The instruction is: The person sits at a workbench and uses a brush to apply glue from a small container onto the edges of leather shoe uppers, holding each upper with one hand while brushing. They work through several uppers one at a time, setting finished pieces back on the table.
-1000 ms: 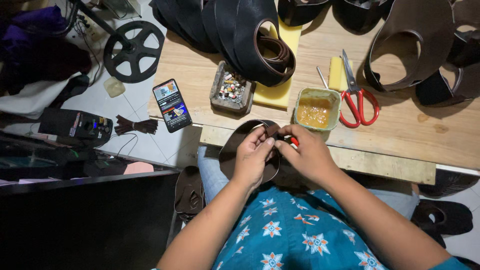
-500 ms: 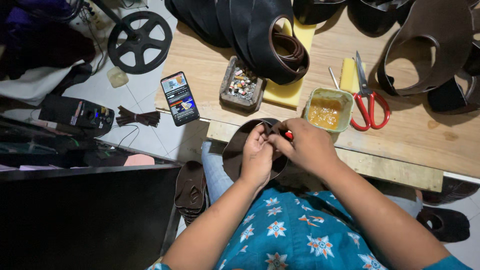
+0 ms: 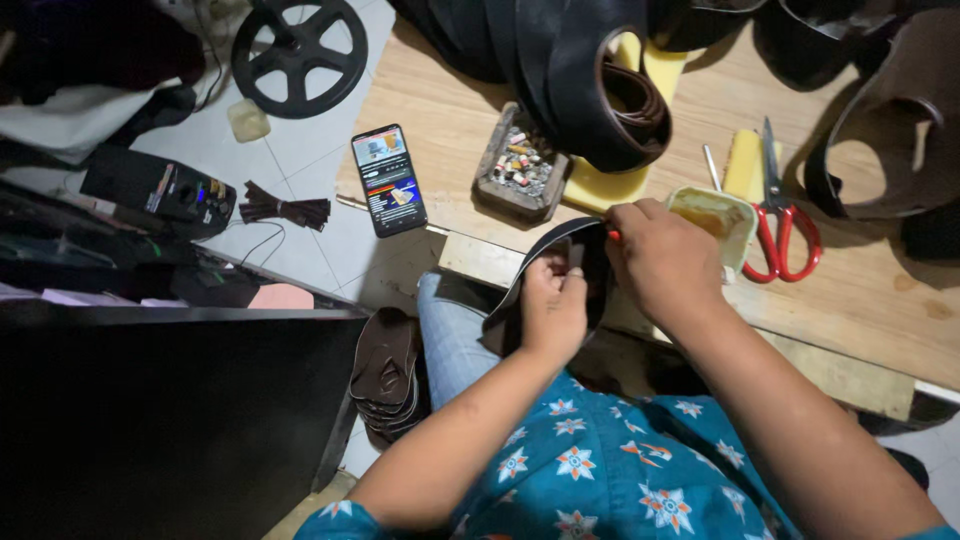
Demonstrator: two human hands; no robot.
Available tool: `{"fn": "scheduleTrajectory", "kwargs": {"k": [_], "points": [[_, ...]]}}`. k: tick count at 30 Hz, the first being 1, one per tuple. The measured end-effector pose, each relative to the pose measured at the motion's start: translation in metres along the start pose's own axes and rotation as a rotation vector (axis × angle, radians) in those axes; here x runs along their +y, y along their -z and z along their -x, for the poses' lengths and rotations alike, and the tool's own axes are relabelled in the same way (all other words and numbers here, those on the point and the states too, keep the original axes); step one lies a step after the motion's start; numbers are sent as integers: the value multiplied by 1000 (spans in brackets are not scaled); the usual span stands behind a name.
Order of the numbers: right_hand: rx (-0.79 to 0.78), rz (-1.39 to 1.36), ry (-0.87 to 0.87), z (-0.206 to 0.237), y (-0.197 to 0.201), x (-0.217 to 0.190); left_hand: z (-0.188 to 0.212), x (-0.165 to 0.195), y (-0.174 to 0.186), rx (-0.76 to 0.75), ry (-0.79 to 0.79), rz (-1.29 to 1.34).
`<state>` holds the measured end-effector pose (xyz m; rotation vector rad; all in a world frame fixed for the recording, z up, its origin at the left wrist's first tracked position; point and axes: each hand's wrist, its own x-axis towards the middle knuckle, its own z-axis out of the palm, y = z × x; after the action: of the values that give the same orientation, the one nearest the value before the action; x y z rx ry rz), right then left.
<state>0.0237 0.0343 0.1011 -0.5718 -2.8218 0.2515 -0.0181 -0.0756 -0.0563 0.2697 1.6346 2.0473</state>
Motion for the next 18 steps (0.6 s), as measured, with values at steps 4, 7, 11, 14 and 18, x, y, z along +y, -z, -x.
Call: {"fn": "scheduleTrajectory", "kwargs": {"k": [4,7,11,14,18], "points": [[-29,32,1,-2,0,-6,11,15,-2,30,-147,-120],[-49,39,3,-5,-3,-8,13,36,1,29,-476,-423],[-120,98,-19,-9,-8,-9,5,55,7,-74,-550,-525],[-123,59,0,-13,-8,-7,2,56,12,-116,-526,-496],[-132,145,-1,-21,-8,-4,-6,46,11,-143,-395,-580]]}}
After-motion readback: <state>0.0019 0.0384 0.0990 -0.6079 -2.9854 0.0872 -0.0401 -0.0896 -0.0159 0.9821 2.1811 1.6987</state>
